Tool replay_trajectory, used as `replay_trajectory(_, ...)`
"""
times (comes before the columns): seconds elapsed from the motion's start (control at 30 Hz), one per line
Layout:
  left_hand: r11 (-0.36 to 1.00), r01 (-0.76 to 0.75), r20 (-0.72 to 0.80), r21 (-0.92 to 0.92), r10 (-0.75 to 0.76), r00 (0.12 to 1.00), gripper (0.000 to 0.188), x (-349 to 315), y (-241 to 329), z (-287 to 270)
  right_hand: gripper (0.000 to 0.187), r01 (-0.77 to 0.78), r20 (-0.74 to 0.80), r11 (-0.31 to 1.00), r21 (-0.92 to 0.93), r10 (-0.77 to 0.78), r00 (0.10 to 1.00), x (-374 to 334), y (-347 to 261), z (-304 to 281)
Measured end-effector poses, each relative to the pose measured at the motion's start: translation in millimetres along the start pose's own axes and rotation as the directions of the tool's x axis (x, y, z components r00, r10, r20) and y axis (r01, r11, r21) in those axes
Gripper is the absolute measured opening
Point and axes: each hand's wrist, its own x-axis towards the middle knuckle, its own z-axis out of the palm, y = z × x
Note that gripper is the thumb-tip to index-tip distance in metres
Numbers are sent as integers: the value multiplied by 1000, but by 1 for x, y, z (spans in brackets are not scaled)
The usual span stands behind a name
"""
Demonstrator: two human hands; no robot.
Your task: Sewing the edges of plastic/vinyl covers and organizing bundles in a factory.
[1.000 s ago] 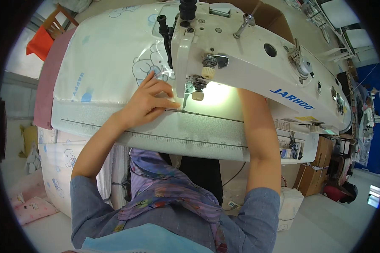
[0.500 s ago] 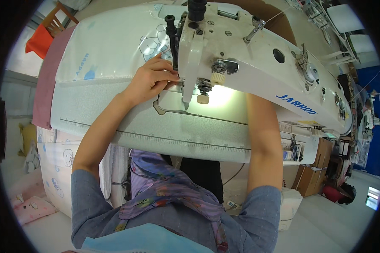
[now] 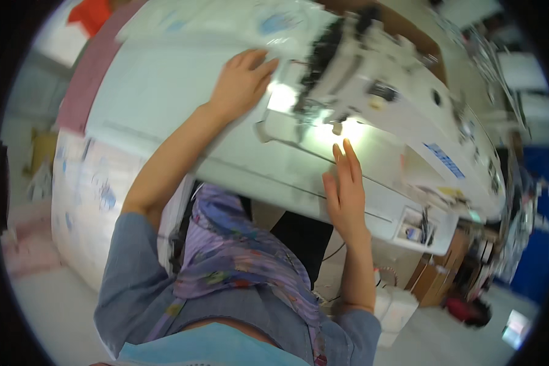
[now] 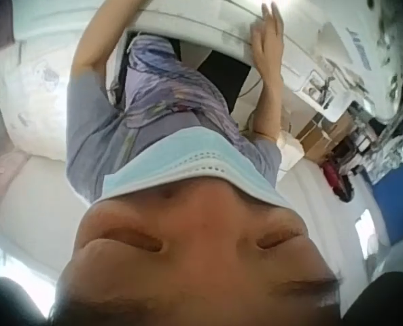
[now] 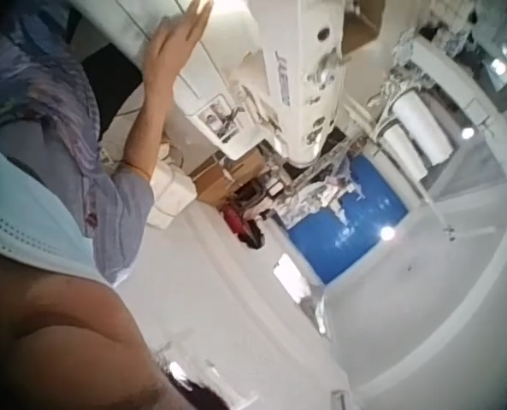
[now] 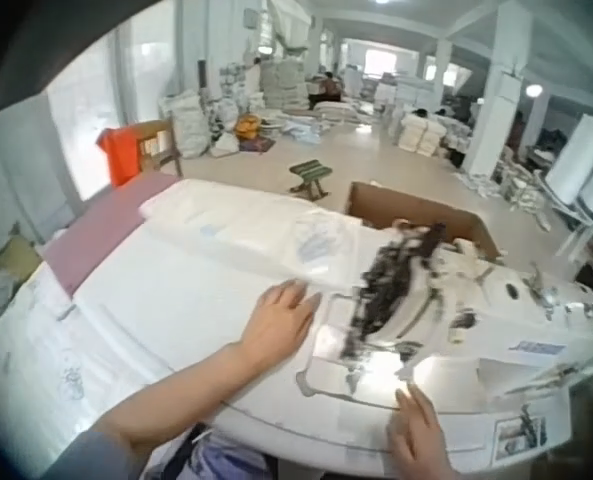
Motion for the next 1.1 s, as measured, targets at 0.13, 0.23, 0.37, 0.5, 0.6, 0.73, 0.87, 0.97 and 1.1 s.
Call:
replay_trajectory(0.13, 937, -23, -249, -348, -69, 966, 45, -59, 39, -57, 48, 107, 20, 994, 1, -107, 994, -16, -19, 25)
replay_trajectory(0.23, 972, 148, -453, -185, -218, 864, 46, -162, 27, -106, 46, 173, 1, 985, -16, -173, 985, -24, -19, 32)
replay_trajectory(0.37, 470, 853, -425, 225, -740, 521, 65, -338, -52, -124, 43, 206, 23, 975, 80, -208, 978, -22, -24, 40)
replay_trajectory(0.5, 355, 815, -334, 458, -781, 527, 77, -412, -83, -158, 41, 234, 57, 966, 109, -241, 969, -19, -43, 53)
replay_trajectory(0.6, 396, 776, -211, 491, -810, 547, 71, -391, -80, -181, 41, 244, 83, 964, 109, -254, 964, -20, -53, 62)
replay_trajectory(0.73, 290, 897, -57, 333, -943, 327, 45, -390, -84, -206, 40, 244, 70, 966, 82, -250, 966, -23, -55, 65)
replay_trajectory(0.87, 335, 884, 90, -325, -920, 382, 34, -444, -112, -233, 39, 186, 67, 970, 154, -198, 978, -23, -54, 62)
replay_trajectory(0.97, 52, 872, 261, -487, -944, 202, 32, -461, -123, -246, 39, 196, 68, 973, 122, -205, 976, -21, -52, 65)
replay_trajectory(1.1, -144, 666, 190, -732, -982, -4, 35, -466, -128, -241, 39, 230, 76, 972, 44, -233, 969, -20, -57, 67)
